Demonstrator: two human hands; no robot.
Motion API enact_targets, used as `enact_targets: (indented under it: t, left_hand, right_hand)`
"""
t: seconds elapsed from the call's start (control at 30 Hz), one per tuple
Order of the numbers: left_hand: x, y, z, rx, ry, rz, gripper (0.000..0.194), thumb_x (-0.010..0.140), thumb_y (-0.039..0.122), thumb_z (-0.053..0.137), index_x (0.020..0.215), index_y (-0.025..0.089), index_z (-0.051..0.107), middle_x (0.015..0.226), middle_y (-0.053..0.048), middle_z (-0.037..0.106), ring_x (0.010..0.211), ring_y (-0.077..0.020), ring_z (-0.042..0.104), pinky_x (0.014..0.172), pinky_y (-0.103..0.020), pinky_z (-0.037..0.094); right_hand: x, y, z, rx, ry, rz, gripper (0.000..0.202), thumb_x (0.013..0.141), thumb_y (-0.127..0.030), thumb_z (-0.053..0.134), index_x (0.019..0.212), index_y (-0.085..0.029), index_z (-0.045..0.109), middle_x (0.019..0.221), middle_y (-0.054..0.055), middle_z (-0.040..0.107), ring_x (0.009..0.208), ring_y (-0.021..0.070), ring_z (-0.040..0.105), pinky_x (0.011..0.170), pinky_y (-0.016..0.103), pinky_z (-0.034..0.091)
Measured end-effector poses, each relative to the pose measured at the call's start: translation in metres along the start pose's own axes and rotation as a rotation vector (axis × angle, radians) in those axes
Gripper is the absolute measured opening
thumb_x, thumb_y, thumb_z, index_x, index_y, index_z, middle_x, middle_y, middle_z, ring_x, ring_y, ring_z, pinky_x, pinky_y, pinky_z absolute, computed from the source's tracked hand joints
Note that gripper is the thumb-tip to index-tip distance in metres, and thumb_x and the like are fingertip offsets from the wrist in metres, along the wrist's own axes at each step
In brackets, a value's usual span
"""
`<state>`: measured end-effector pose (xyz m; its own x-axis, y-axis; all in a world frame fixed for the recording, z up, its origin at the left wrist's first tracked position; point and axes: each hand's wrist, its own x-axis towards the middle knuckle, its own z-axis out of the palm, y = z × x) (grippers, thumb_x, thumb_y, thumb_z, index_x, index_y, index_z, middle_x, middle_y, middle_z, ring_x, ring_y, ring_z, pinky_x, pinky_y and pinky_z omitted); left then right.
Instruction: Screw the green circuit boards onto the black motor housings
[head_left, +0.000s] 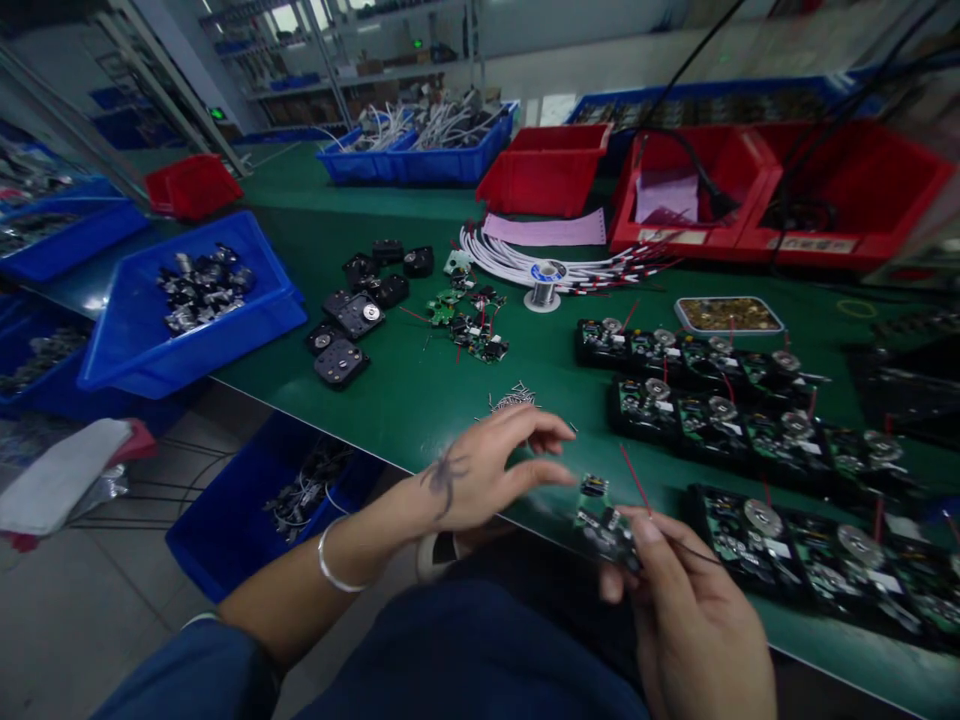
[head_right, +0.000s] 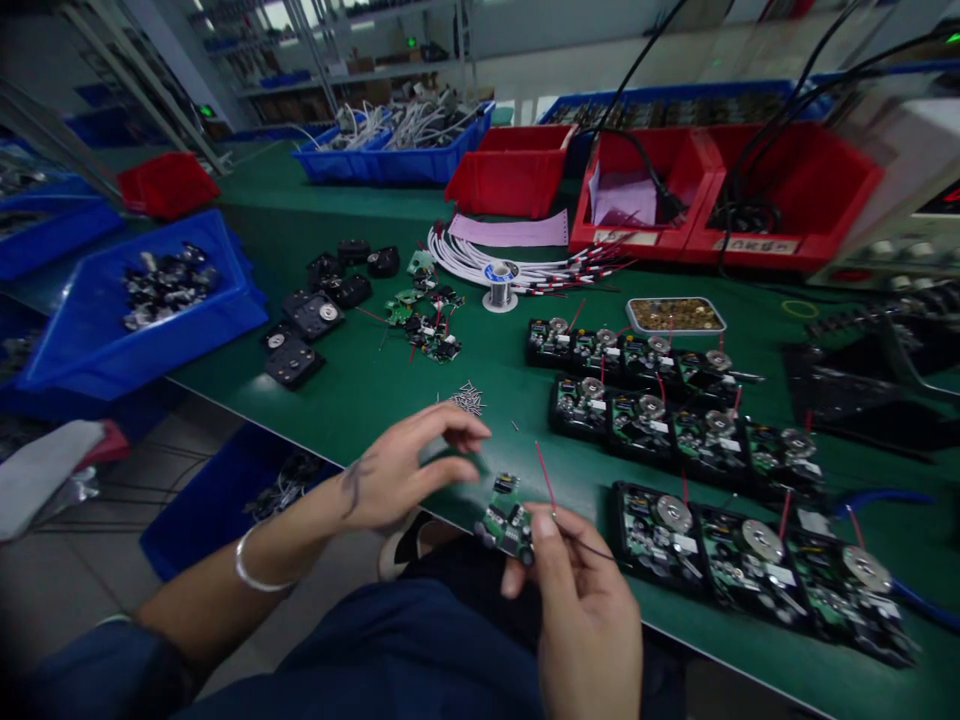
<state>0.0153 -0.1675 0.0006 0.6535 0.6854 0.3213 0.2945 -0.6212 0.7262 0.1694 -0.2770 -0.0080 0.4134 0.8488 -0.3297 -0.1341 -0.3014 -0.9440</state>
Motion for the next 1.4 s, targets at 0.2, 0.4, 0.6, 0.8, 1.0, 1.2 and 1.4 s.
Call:
enact_targets:
  t: [0.2, 0.4, 0.6, 0.8, 1.0, 1.2, 1.4]
  left_hand:
    - [0.060, -0.038, 0.026, 0.591, -0.254, 0.074, 0.014, 0.094, 0.024, 0.049, 0.100, 0.018, 0.060, 0.097, -0.005, 0.059, 0.091, -0.0203, 0.052, 0.082, -0.032, 0.044]
    - [0.056, -0.019, 0.034, 0.557, -0.257, 0.074, 0.017, 0.096, 0.015, 0.040, 0.095, 0.015, 0.057, 0.090, -0.006, 0.059, 0.085, -0.0191, 0.054, 0.079, -0.031, 0.045]
    - [0.022, 0.026, 0.012, -0.063, -0.015, 0.150, 0.011, 0.096, 0.019, 0.047, 0.093, 0.014, 0.056, 0.088, -0.003, 0.064, 0.084, -0.0119, 0.058, 0.079, -0.023, 0.046]
    - [0.009, 0.030, 0.017, -0.059, -0.069, 0.223, 0.015, 0.096, 0.021, 0.048, 0.089, 0.013, 0.059, 0.087, -0.004, 0.068, 0.085, -0.0132, 0.057, 0.083, -0.028, 0.042]
    - [0.001, 0.028, 0.022, 0.011, 0.015, 0.251, 0.013, 0.095, 0.019, 0.049, 0.090, 0.014, 0.059, 0.087, -0.003, 0.068, 0.082, -0.0134, 0.057, 0.079, -0.028, 0.041]
    - [-0.014, 0.025, 0.027, -0.028, 0.109, 0.147, 0.015, 0.096, 0.022, 0.048, 0.090, 0.013, 0.059, 0.086, -0.004, 0.069, 0.082, -0.0136, 0.059, 0.080, -0.029, 0.043]
    - [-0.022, 0.023, 0.023, 0.011, 0.089, 0.181, 0.015, 0.096, 0.020, 0.047, 0.093, 0.016, 0.060, 0.091, -0.003, 0.070, 0.086, -0.0129, 0.061, 0.082, -0.029, 0.043]
  right_hand:
    - [-0.003, -0.001, -0.008, 0.014, 0.008, 0.011, 0.033, 0.086, -0.050, 0.059, 0.093, -0.018, 0.062, 0.049, -0.004, 0.055, 0.053, 0.0109, 0.049, 0.059, 0.022, 0.040]
    - [-0.001, -0.003, -0.010, 0.030, 0.031, 0.000, 0.033, 0.085, -0.048, 0.059, 0.090, -0.016, 0.063, 0.045, -0.004, 0.052, 0.049, 0.0111, 0.048, 0.057, 0.022, 0.039]
    - [0.000, -0.006, -0.010, 0.076, -0.016, 0.064, 0.030, 0.085, -0.046, 0.059, 0.086, -0.016, 0.063, 0.041, -0.004, 0.048, 0.040, 0.0098, 0.043, 0.046, 0.020, 0.035]
    - [-0.003, -0.007, -0.008, 0.086, -0.065, 0.070, 0.032, 0.084, -0.048, 0.059, 0.084, -0.016, 0.064, 0.043, -0.005, 0.048, 0.038, 0.0085, 0.040, 0.042, 0.019, 0.033]
    - [-0.004, -0.004, -0.005, 0.089, -0.076, 0.076, 0.033, 0.083, -0.050, 0.061, 0.082, -0.017, 0.063, 0.042, -0.005, 0.047, 0.039, 0.0078, 0.040, 0.043, 0.018, 0.035]
    - [0.004, 0.005, -0.006, 0.035, -0.156, 0.091, 0.044, 0.079, -0.060, 0.062, 0.082, -0.017, 0.065, 0.044, -0.002, 0.052, 0.040, 0.0113, 0.046, 0.044, 0.021, 0.040]
    - [0.003, 0.004, -0.001, -0.012, -0.141, 0.046, 0.039, 0.081, -0.056, 0.062, 0.085, -0.017, 0.066, 0.048, -0.001, 0.055, 0.050, 0.0140, 0.052, 0.053, 0.023, 0.044]
